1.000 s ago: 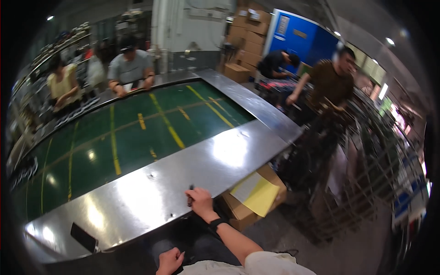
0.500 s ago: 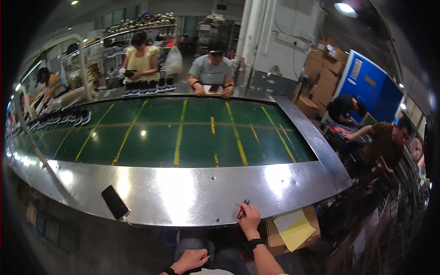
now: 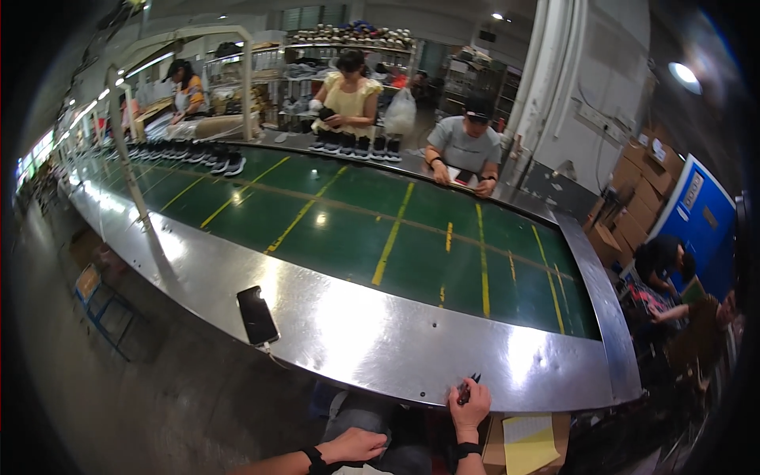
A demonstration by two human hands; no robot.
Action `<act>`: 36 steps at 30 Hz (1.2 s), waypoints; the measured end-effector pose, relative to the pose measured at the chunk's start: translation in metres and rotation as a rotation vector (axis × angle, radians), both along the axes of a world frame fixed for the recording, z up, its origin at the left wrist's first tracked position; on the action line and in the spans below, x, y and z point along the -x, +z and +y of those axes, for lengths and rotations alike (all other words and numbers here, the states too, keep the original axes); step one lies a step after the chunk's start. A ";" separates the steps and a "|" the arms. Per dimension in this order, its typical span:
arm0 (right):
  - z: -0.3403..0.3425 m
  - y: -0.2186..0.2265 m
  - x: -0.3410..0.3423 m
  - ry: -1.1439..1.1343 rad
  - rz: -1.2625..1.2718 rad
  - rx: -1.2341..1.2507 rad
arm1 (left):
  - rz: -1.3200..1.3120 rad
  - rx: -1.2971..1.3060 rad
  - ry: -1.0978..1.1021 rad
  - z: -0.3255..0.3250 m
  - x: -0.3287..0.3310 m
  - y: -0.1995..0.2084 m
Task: Inspecting and cleaning shoes on a conveyor belt in a manufacturing facility.
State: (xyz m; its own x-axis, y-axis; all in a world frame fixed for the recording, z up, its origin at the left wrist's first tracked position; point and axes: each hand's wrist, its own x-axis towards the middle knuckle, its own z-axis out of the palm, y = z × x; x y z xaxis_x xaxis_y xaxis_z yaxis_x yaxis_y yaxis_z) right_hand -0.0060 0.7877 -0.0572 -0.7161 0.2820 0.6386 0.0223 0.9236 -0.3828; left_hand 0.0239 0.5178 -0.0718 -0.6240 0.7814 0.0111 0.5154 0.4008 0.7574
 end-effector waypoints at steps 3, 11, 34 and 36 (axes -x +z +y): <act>0.005 -0.007 0.000 -0.014 -0.031 0.022 | -0.021 -0.001 -0.010 0.002 0.000 -0.004; 0.017 -0.014 0.005 -0.063 0.013 0.474 | -0.003 -0.087 -0.030 0.007 0.001 -0.013; -0.033 0.020 0.066 0.291 -0.390 -0.030 | 0.091 -0.113 0.005 0.014 -0.004 -0.010; -0.033 0.020 0.064 0.300 -0.366 -0.053 | 0.089 -0.100 0.013 0.013 -0.003 -0.008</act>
State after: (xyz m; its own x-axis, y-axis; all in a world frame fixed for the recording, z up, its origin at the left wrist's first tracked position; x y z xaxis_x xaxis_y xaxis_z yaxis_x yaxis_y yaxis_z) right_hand -0.0699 0.7549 -0.0376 -0.9414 0.0025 0.3373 -0.1238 0.9277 -0.3522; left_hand 0.0273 0.5311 -0.0800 -0.6270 0.7654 0.1448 0.5778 0.3323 0.7454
